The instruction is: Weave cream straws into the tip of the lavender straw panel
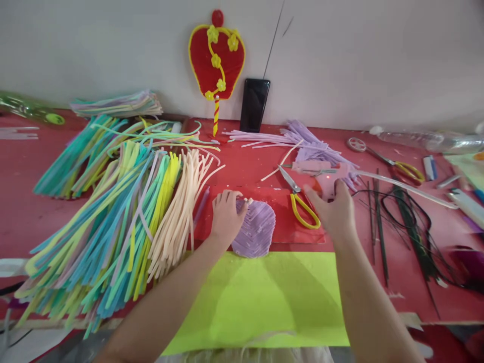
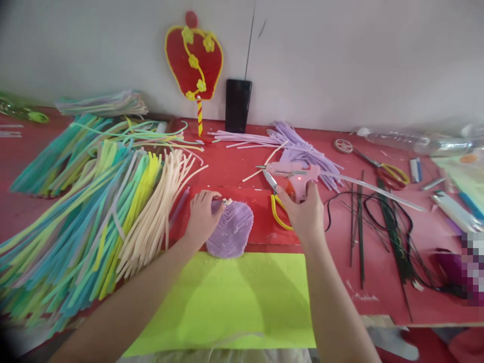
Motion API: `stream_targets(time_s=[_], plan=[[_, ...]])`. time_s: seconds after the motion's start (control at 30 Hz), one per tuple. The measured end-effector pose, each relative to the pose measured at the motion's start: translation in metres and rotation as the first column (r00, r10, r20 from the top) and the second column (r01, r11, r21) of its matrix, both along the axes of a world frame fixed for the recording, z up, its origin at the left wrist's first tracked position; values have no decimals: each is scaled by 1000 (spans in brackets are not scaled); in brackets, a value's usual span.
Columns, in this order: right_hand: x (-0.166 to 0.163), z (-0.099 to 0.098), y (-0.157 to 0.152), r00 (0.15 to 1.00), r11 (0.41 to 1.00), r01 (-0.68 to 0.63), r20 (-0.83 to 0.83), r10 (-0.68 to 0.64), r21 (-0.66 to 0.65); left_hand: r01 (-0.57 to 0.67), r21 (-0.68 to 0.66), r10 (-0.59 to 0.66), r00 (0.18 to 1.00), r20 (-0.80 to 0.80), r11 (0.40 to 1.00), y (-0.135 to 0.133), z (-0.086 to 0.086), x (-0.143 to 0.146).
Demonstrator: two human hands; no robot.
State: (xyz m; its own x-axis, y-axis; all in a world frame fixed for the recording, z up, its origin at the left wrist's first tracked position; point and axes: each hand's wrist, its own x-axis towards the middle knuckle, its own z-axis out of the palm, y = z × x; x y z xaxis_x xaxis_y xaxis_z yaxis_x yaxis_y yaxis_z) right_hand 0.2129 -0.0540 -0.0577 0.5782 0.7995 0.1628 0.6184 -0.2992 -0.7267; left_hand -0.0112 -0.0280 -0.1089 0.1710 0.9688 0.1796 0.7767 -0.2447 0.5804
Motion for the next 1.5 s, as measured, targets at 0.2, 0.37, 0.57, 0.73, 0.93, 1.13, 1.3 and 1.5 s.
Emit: stream_targets(time_s=[0.2,0.37,0.57,0.73,0.93,1.13,1.3,1.5], plan=[[-31,-24,5,998,995,-11,62,17,-95,38,-13,-37,995,94,999,4,0,-3],[-35,-35,2,987,984,-58,136,82,-168,13,-37,-10,997,81,999,5,1,-1],[-39,-34,-3,982,980,-55,167,87,-192,6,-42,-5,1000,26,999,5,2,1],[-42,-30,-5,989,981,-43,135,68,-187,-9,-55,13,997,79,998,5,4,1],[-49,-29,-7,996,972,-89,-15,88,-218,28,-21,-26,996,91,999,5,5,0],[-44,-33,-4,998,977,-49,27,56,-209,11,-39,-9,998,70,999,5,3,1],[-39,-34,-4,996,981,-51,67,65,-186,7,-32,-4,997,79,999,5,2,0],[-38,-35,-4,992,979,-50,107,72,-198,-11,-43,17,990,140,999,7,1,-1]])
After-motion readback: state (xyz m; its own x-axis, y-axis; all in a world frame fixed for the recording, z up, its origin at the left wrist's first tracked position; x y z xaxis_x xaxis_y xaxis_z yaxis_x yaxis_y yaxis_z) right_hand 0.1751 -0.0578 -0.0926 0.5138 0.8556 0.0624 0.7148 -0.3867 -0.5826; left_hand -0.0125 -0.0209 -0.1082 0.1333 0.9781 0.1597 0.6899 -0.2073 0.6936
